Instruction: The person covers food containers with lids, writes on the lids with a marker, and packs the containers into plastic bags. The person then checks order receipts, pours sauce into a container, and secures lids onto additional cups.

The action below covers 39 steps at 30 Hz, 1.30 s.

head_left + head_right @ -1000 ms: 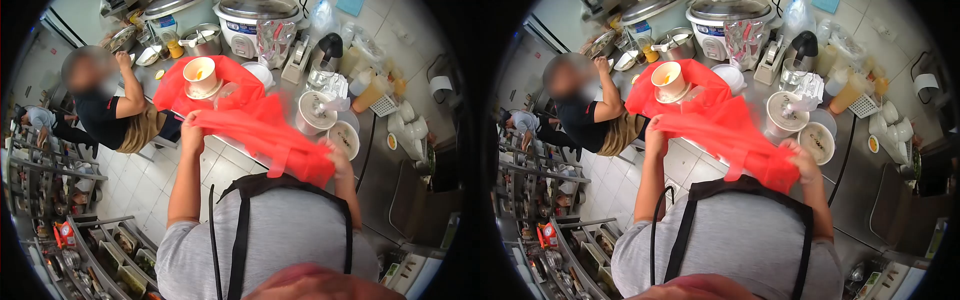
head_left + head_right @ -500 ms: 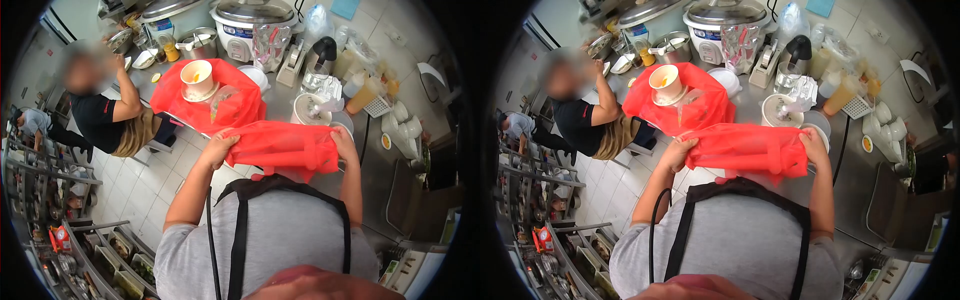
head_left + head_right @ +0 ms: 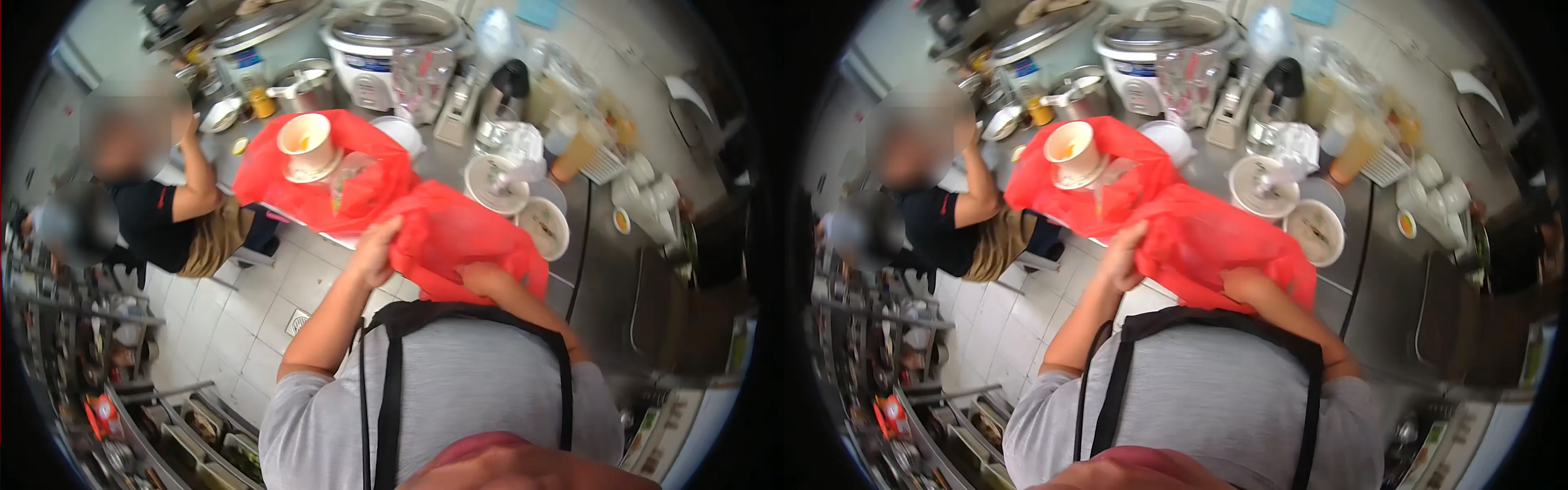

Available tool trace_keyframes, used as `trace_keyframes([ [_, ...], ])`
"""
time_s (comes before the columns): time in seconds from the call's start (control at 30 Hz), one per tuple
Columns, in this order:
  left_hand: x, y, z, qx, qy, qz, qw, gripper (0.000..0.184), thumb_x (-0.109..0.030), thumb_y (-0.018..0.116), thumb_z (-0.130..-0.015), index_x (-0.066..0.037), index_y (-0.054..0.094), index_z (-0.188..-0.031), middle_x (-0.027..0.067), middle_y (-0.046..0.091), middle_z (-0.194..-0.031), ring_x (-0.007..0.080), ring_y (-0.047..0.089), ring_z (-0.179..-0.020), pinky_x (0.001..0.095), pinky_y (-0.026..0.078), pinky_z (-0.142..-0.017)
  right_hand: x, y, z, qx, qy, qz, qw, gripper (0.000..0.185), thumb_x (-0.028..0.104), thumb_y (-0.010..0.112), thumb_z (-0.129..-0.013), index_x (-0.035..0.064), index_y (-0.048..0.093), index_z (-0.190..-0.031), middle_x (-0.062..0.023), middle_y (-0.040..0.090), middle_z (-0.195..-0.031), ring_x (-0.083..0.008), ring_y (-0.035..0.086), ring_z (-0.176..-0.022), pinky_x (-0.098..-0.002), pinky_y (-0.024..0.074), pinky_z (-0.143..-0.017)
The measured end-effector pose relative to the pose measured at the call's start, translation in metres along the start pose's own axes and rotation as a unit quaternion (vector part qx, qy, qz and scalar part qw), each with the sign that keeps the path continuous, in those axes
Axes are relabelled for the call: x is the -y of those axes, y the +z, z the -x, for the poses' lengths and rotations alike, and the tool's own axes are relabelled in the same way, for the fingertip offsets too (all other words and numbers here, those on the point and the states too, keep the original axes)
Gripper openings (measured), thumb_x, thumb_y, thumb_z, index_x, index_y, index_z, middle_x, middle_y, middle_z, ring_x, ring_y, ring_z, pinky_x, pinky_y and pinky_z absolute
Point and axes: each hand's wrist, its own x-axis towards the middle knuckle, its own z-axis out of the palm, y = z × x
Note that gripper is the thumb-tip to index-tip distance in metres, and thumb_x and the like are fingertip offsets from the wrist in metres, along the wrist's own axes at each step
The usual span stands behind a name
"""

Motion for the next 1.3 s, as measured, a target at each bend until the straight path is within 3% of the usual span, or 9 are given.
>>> trace_keyframes([
  [0.3, 0.039, -0.051, -0.028, -0.075, -0.032, -0.115, 0.99, 0.039, -0.021, 0.042, -0.084, 0.003, 0.037, -0.115, 0.0148, 0.044, -0.116, 0.0243, 0.045, -0.105, 0.0355, 0.036, -0.09, -0.02, -0.037, 0.052, 0.158, -0.01, 0.009, 0.987, 0.048, 0.032, 0.044, -0.079, 0.0001, 0.04, -0.115, -0.0185, 0.055, -0.098, -0.0261, 0.055, -0.088, -0.0344, 0.0419, -0.079],
  [0.4, 0.04, -0.046, -0.03, -0.035, -0.031, -0.138, 0.989, 0.041, -0.025, 0.047, -0.083, 0.002, 0.04, -0.113, 0.0132, 0.047, -0.112, 0.0215, 0.048, -0.101, 0.0334, 0.039, -0.086, -0.009, -0.08, 0.081, -0.023, -0.09, -0.462, 0.882, 0.033, 0.025, 0.048, -0.078, 0.0011, 0.051, -0.1, -0.01, 0.059, -0.086, -0.0151, 0.058, -0.073, -0.029, 0.0447, -0.067],
  [0.5, 0.045, -0.046, -0.034, -0.017, -0.031, -0.14, 0.99, 0.041, -0.027, 0.051, -0.08, 0.0, 0.044, -0.11, 0.0117, 0.051, -0.106, 0.0185, 0.052, -0.094, 0.0312, 0.042, -0.08, -0.03, -0.088, 0.066, -0.317, -0.004, -0.614, 0.723, 0.021, 0.018, 0.049, -0.08, -0.0003, 0.052, -0.09, -0.0044, 0.056, -0.076, -0.0095, 0.055, -0.063, -0.0235, 0.0435, -0.06],
  [0.7, 0.033, -0.031, -0.015, 0.032, -0.093, -0.261, 0.96, 0.049, -0.031, 0.052, -0.08, -0.003, 0.039, -0.118, 0.0089, 0.049, -0.11, 0.017, 0.048, -0.1, 0.0282, 0.038, -0.086, -0.067, -0.041, 0.03, -0.598, 0.004, -0.333, 0.729, 0.019, 0.019, 0.045, -0.084, 0.0017, 0.052, -0.084, -0.0049, 0.053, -0.081, -0.0108, 0.052, -0.067, -0.0232, 0.0437, -0.054],
  [0.8, 0.043, -0.037, -0.014, 0.059, -0.124, -0.252, 0.958, 0.048, -0.029, 0.052, -0.08, -0.004, 0.038, -0.119, 0.0082, 0.048, -0.113, 0.0162, 0.046, -0.102, 0.0271, 0.036, -0.087, -0.022, -0.055, 0.039, -0.432, -0.033, -0.612, 0.661, 0.029, 0.03, 0.047, -0.083, 0.0019, 0.048, -0.09, -0.0085, 0.054, -0.083, -0.0154, 0.054, -0.068, -0.0271, 0.0453, -0.057],
  [0.9, 0.061, -0.051, -0.025, 0.076, -0.125, -0.286, 0.947, 0.047, -0.027, 0.052, -0.08, -0.003, 0.038, -0.119, 0.0085, 0.047, -0.113, 0.0154, 0.046, -0.101, 0.027, 0.037, -0.086, -0.027, -0.051, 0.023, -0.125, -0.019, -0.881, 0.456, 0.046, 0.041, 0.047, -0.081, 0.0005, 0.04, -0.1, -0.0145, 0.055, -0.086, -0.021, 0.056, -0.072, -0.0283, 0.047, -0.057],
  [1.03, 0.082, -0.068, -0.03, 0.068, -0.126, -0.321, 0.936, 0.048, -0.027, 0.057, -0.077, -0.006, 0.041, -0.117, 0.0073, 0.052, -0.106, 0.0154, 0.05, -0.093, 0.0269, 0.039, -0.081, -0.039, -0.04, 0.006, -0.183, 0.035, -0.871, 0.455, 0.065, 0.048, 0.046, -0.078, -0.0038, 0.025, -0.111, -0.0252, 0.049, -0.095, -0.0292, 0.057, -0.077, -0.0345, 0.0495, -0.066],
  [1.17, 0.084, -0.071, -0.028, 0.108, -0.092, -0.263, 0.954, 0.052, -0.026, 0.061, -0.074, -0.005, 0.041, -0.117, 0.0068, 0.053, -0.104, 0.015, 0.05, -0.093, 0.0274, 0.039, -0.082, -0.059, -0.036, -0.027, -0.197, 0.097, -0.908, 0.357, 0.053, 0.029, 0.047, -0.082, -0.0065, 0.024, -0.114, -0.0247, 0.045, -0.103, -0.0337, 0.051, -0.091, -0.039, 0.0466, -0.079],
  [1.3, 0.052, -0.051, -0.018, 0.133, -0.108, -0.346, 0.922, 0.059, -0.028, 0.066, -0.069, -0.005, 0.04, -0.116, 0.0086, 0.051, -0.105, 0.0168, 0.048, -0.097, 0.0282, 0.037, -0.085, -0.058, -0.042, -0.033, -0.279, 0.05, -0.871, 0.401, 0.038, 0.012, 0.042, -0.082, -0.0076, 0.029, -0.111, -0.0233, 0.046, -0.103, -0.0354, 0.048, -0.096, -0.0396, 0.0459, -0.081],
])
